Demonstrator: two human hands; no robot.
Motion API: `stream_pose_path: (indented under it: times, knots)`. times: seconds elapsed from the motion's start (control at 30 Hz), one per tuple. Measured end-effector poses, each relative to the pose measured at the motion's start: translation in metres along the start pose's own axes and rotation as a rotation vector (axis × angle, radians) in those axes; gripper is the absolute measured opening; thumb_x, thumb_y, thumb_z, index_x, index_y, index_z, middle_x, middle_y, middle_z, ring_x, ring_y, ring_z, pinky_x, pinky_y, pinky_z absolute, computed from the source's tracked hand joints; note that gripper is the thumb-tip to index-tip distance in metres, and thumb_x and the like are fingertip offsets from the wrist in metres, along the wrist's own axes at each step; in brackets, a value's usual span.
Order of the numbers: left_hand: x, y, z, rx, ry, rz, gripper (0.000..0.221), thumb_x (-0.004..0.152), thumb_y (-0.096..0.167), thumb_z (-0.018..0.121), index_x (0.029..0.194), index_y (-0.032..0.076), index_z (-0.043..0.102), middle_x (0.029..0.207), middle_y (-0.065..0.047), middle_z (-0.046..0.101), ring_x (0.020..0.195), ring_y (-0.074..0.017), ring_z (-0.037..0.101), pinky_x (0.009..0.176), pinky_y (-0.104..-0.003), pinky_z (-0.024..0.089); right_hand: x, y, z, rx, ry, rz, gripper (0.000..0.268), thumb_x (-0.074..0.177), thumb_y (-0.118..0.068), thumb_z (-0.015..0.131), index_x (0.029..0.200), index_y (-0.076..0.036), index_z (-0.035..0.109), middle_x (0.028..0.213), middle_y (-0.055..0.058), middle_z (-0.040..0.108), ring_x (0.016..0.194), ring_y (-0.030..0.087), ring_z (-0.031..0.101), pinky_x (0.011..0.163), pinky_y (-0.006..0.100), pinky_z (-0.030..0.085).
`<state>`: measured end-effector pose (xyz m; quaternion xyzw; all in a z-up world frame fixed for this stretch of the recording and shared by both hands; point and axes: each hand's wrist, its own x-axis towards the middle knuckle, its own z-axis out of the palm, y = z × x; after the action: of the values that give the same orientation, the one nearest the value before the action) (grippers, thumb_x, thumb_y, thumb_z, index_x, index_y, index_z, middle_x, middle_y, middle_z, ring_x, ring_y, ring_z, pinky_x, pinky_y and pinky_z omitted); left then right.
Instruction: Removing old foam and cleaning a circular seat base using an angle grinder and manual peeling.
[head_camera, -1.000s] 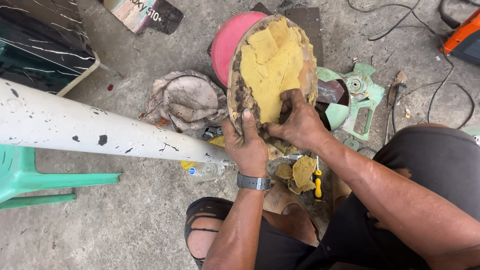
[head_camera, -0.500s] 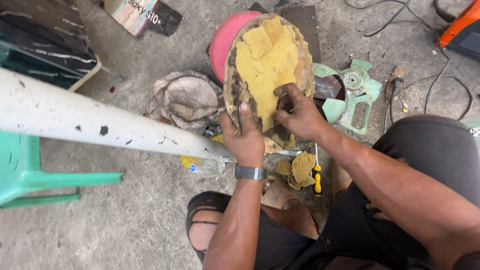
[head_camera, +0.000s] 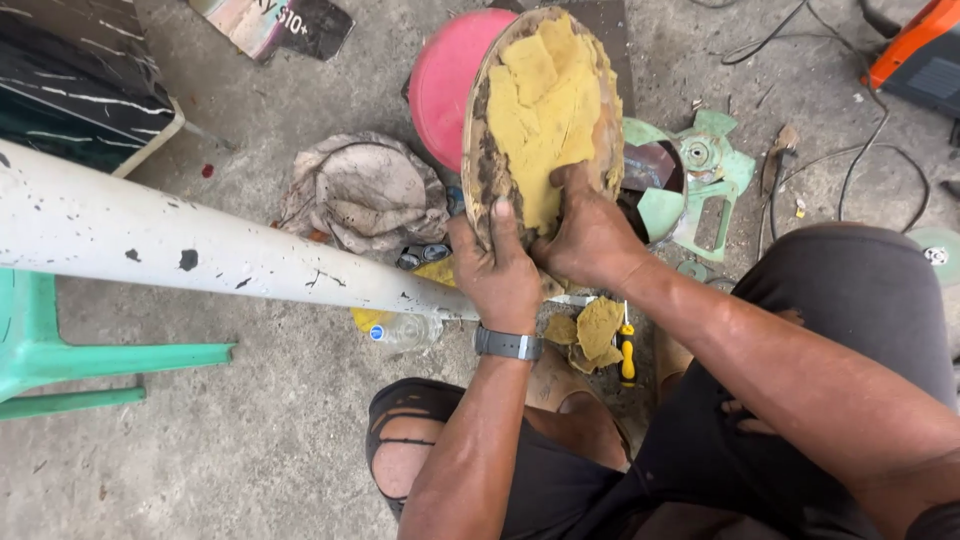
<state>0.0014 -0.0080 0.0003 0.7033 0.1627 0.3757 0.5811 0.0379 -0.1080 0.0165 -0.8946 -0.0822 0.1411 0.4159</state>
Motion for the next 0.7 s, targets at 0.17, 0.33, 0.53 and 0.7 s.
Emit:
stream_pose_path:
  times: [0.17, 0.33, 0.53, 0.7]
  knots:
    - [0.004, -0.003, -0.003, 0.041, -0.020, -0.034, 0.018, 0.102, 0.023, 0.071, 0.097, 0.009, 0.060, 0.074, -0.012, 0.064, 0.076, -0.0246, 0.067, 0.073, -0.039, 0.053, 0.026, 0.055, 0.023, 0.041, 0.100, -0.222, 0.058, 0.086, -0.009, 0.065, 0.140, -0.005, 0.042, 0.098, 0.021, 0.066, 0.096, 0.052, 0.070, 0.076, 0.063, 0.057]
    - [0.008, 0.007, -0.007, 0.039, 0.025, -0.075, 0.021, 0.103, 0.023, 0.070, 0.094, 0.011, 0.055, 0.075, -0.009, 0.060, 0.080, -0.0178, 0.063, 0.076, -0.037, 0.050, 0.012, 0.047, 0.009, 0.213, -0.060, -0.198, 0.069, 0.081, -0.016, 0.072, 0.145, -0.011, 0.049, 0.105, 0.015, 0.070, 0.102, 0.038, 0.071, 0.085, 0.053, 0.060]
    - [0.004, -0.012, -0.009, 0.029, -0.027, -0.040, 0.020, 0.102, 0.024, 0.071, 0.098, 0.009, 0.059, 0.075, -0.016, 0.066, 0.076, -0.0226, 0.070, 0.066, -0.038, 0.053, 0.011, 0.030, 0.000, 0.067, -0.032, -0.144, 0.073, 0.083, -0.030, 0.088, 0.138, -0.001, 0.049, 0.096, 0.018, 0.071, 0.094, 0.042, 0.073, 0.080, 0.058, 0.060]
    - [0.004, -0.012, -0.003, 0.045, -0.060, 0.032, 0.020, 0.103, 0.024, 0.070, 0.101, 0.006, 0.060, 0.077, -0.018, 0.066, 0.078, -0.0241, 0.070, 0.073, -0.042, 0.055, 0.026, 0.057, 0.013, -0.049, 0.140, -0.271, 0.057, 0.083, -0.035, 0.081, 0.126, -0.010, 0.054, 0.081, 0.008, 0.076, 0.080, 0.038, 0.075, 0.073, 0.056, 0.060]
